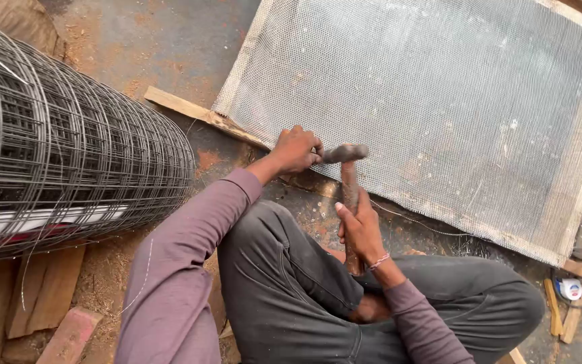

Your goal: Attach wire mesh to a wooden frame using a hammer and nails.

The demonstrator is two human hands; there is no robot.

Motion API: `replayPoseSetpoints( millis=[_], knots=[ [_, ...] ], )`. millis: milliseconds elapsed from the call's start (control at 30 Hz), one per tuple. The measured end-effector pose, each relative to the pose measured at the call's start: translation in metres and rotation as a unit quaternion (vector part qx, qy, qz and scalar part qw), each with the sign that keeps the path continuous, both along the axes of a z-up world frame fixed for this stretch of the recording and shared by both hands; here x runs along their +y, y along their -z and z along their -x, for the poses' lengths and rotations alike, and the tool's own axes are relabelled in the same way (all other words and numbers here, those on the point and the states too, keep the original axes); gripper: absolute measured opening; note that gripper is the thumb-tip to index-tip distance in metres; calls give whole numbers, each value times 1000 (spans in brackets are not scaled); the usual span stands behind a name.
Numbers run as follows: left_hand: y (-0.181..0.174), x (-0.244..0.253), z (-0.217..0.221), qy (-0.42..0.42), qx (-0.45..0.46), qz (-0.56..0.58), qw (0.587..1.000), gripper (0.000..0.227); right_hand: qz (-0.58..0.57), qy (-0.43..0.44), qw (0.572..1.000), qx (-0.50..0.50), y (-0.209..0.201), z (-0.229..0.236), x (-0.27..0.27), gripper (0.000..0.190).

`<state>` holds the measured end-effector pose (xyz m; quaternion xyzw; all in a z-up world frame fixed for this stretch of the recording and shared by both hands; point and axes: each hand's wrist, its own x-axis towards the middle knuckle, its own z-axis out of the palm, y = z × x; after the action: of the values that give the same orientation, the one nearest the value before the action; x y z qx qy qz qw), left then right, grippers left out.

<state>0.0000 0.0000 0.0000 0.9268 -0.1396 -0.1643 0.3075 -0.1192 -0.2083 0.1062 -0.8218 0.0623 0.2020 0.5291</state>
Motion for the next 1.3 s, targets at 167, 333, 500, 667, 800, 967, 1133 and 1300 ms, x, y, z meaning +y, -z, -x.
replayPoseSetpoints(
  millis=[167, 333, 500, 667, 800, 967, 1133, 1300],
  knots=[
    [5, -1, -2, -5, 1, 12, 1000, 22, -18, 10, 1000, 12, -8, 3, -10, 52],
    [4, 0, 0, -4, 8, 9, 1000, 21, 12, 15, 1000, -7, 3, -2, -5, 52],
    [12, -1, -1, -3, -12, 14, 1000, 21, 16, 4, 1000, 22, -6, -7, -14, 41],
    [12, 0, 0, -8, -15, 29, 999, 21, -8, 38, 999, -22, 4, -1, -2, 33],
    [12, 2, -3, -7, 0, 31, 999, 22, -37, 20, 997, 62, 8, -3, -4, 31],
    [31, 26, 1, -48, -112, 171, 978, 42, -96, 44, 994, -35, -12, -4, -16, 28],
    [-23, 51, 35, 158, -226, -7, 961, 47, -141, 75, 980, -120, -6, -1, 1, 32],
    [-21, 69, 56, 195, -455, -206, 844, 40, 33, -13, 999, 27, -9, -4, 7, 40]
  ],
)
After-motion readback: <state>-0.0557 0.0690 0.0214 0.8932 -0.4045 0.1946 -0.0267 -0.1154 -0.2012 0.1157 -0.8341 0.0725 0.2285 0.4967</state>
